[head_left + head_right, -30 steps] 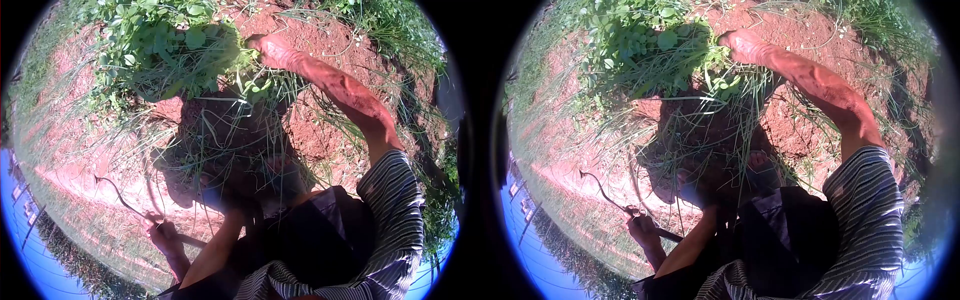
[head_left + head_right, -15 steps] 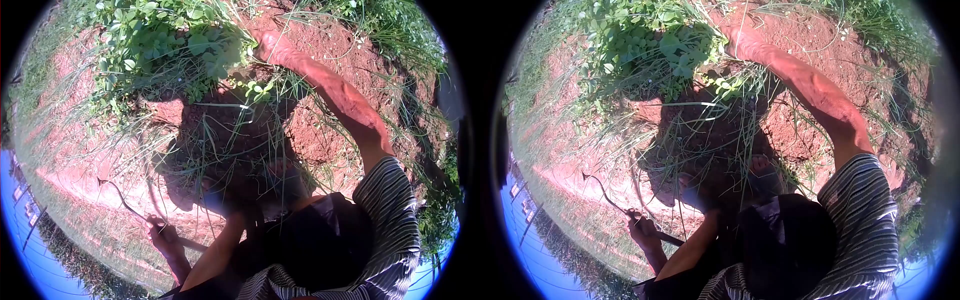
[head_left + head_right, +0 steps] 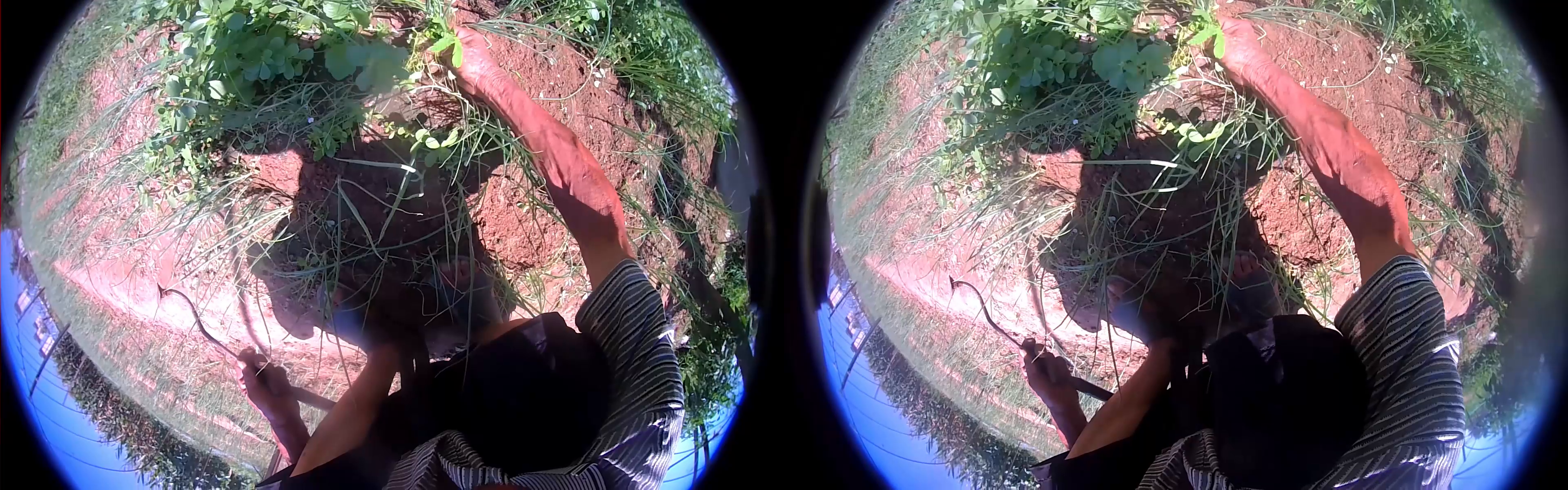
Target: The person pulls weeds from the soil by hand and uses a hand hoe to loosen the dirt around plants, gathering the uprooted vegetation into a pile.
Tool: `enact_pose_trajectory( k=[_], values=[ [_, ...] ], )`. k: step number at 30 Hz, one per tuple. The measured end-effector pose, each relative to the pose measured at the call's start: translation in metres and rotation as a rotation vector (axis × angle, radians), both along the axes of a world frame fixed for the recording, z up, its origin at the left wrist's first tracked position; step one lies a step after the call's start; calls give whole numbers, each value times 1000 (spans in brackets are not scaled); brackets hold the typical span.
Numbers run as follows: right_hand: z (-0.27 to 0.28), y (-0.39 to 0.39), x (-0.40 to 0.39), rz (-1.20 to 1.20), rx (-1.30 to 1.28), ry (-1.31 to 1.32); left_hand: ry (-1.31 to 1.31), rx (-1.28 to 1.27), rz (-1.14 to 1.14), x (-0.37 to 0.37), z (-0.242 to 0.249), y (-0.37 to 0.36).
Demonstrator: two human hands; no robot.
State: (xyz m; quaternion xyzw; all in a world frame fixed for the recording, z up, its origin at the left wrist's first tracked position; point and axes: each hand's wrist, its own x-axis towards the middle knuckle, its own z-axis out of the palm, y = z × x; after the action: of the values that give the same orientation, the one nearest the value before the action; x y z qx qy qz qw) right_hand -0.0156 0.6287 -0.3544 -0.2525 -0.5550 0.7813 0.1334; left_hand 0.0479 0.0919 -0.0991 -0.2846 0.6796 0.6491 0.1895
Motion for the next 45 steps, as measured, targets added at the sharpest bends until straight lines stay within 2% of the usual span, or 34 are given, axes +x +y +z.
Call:
enact_pose_trajectory(
  k=[1, 2, 4, 7, 8, 11, 14, 15, 19, 21, 22, 24, 26, 27, 28, 30, 32, 33, 35, 37, 39, 41, 42, 43, 44, 45],
  values=[
    [37, -7, 8, -27, -29, -131, -8, -8, 10, 0, 0, -2],
    [34, 7, 11, 133, 294, -271, -13, -14, 17, -2, -1, -3],
    [26, 7, 3, 311, 994, 134, -16, -24, 49, -2, -6, -9],
    [38, -16, -9, 599, 979, -273, -10, 29, 33, -3, -6, -11],
    [54, -28, -17, 627, 1160, -418, -5, 60, 19, -3, -6, -11],
    [11, -40, -37, 483, 1367, -118, 50, -5, 65, 0, -11, -12],
    [5, -34, -52, 619, 1338, -136, -14, -92, 200, -4, 0, 15],
    [0, -32, -58, 630, 1375, -147, -16, -50, 175, -3, 0, 11],
    [7, -30, -46, 553, 1185, -529, 0, -80, 3, 8, -8, -25],
    [-16, -24, -27, 238, 641, -115, 44, -197, -112, 11, -5, -27],
    [-19, -22, -17, 83, 359, 76, 74, -241, -86, 13, -8, -30],
    [-7, 0, 1, 27, 227, -75, 69, -306, -76, 13, -10, -34],
    [32, 9, 6, -74, -316, 206, 1, -355, -96, 12, -3, -34],
    [53, 14, 16, 65, -429, 225, -15, -357, -76, 11, -5, -38],
    [65, 17, 20, 171, -391, 170, -3, -325, -73, 11, -6, -38],
    [76, 24, 20, 367, -76, -106, 20, -258, -66, 11, -8, -38],
    [84, 13, 19, 502, 159, -261, -13, -104, -39, 3, -2, -23],
    [84, 3, 16, 540, 251, -316, -32, -70, 173, -3, -4, -9],
    [90, -12, 13, 597, 501, -448, 48, -133, 95, -5, -2, 3],
    [101, -27, 16, 716, 941, -674, 95, -197, 51, 0, -8, -5],
    [67, -17, 14, 995, 843, -533, 87, -197, 27, 3, -12, -15],
    [61, -23, 16, 1096, 827, -373, 83, -211, -23, 5, -15, -18],
    [67, -37, 18, 1064, 864, -284, 58, -215, -70, 7, -12, -17],
    [65, -45, 15, 1045, 1062, -178, 34, -219, -118, 8, -8, -17],
    [46, -49, 15, 1031, 1192, -183, 11, -223, -168, 10, -5, -16],
    [39, -57, 14, 1060, 1281, -109, 0, -167, -128, 10, -5, -16]
  ],
)
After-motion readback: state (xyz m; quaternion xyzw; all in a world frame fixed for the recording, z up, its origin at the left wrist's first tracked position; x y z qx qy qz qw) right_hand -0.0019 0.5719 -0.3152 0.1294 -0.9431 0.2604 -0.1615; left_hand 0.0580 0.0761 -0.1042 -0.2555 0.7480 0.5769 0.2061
